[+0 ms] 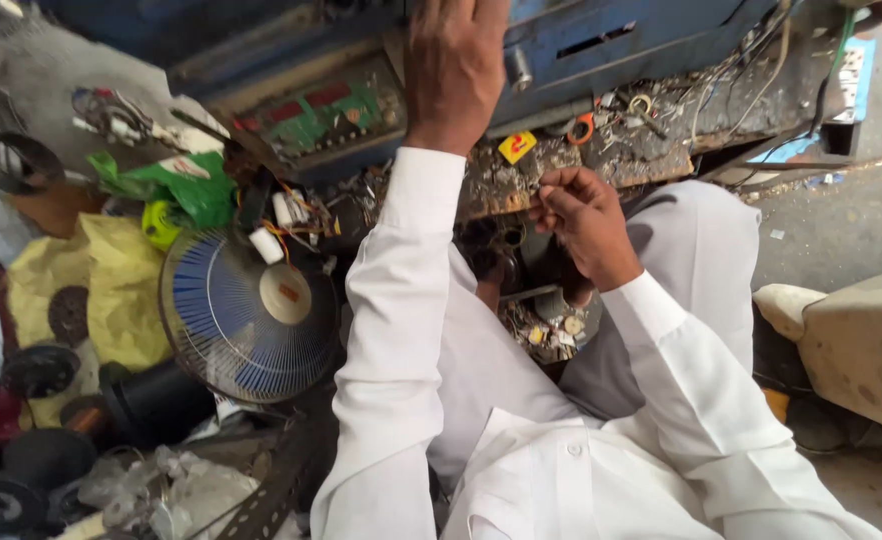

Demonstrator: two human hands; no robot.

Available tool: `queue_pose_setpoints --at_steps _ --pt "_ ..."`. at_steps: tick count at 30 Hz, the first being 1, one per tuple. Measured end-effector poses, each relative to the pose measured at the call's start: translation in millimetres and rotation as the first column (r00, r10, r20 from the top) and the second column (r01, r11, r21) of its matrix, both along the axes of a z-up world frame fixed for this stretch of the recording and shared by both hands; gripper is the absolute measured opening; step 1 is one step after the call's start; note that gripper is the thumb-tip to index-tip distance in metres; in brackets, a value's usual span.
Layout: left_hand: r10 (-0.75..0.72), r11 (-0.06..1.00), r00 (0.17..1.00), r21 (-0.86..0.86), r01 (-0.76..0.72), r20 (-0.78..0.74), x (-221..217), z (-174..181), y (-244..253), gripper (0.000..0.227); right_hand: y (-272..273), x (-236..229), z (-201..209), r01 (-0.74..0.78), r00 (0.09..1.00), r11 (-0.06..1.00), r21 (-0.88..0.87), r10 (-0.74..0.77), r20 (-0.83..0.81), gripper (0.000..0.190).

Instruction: Repairing and assembling a small electrical rotary switch component by inserting metal contacts into a plastic housing.

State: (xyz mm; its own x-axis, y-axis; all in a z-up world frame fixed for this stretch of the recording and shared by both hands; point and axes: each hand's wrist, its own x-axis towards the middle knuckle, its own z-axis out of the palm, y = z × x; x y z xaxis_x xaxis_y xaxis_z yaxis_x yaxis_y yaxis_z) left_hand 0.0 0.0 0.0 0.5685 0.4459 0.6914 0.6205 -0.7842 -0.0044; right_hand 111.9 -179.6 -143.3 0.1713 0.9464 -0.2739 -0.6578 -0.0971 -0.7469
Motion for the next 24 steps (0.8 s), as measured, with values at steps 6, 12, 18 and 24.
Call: queue_pose_setpoints --at_steps 6,12,18,24 --pt "-0.08 0.989 0.907 -0.084 0.126 0.413 -27 -15 -65 0.026 -8 1 11 -0.005 0.995 1.0 -0.003 0.005 0.095 0.01" --pt "-0.068 0.722 0.914 -0.612 0.321 0.4 -50 -75 -140 0.021 -11 -5 18 -0.055 0.979 0.996 0.065 0.041 0.202 0.017" --pt "0.002 0.7 0.858 -0.614 0.366 0.514 -62 -86 -140 0.019 -6 -5 23 -0.108 0.967 0.987 0.121 0.076 0.242 0.022" --pt "0.055 0.687 0.864 -0.647 0.331 0.501 -61 -76 -144 0.016 -8 -8 2 -0.114 0.954 0.983 0.147 0.067 0.293 0.017"
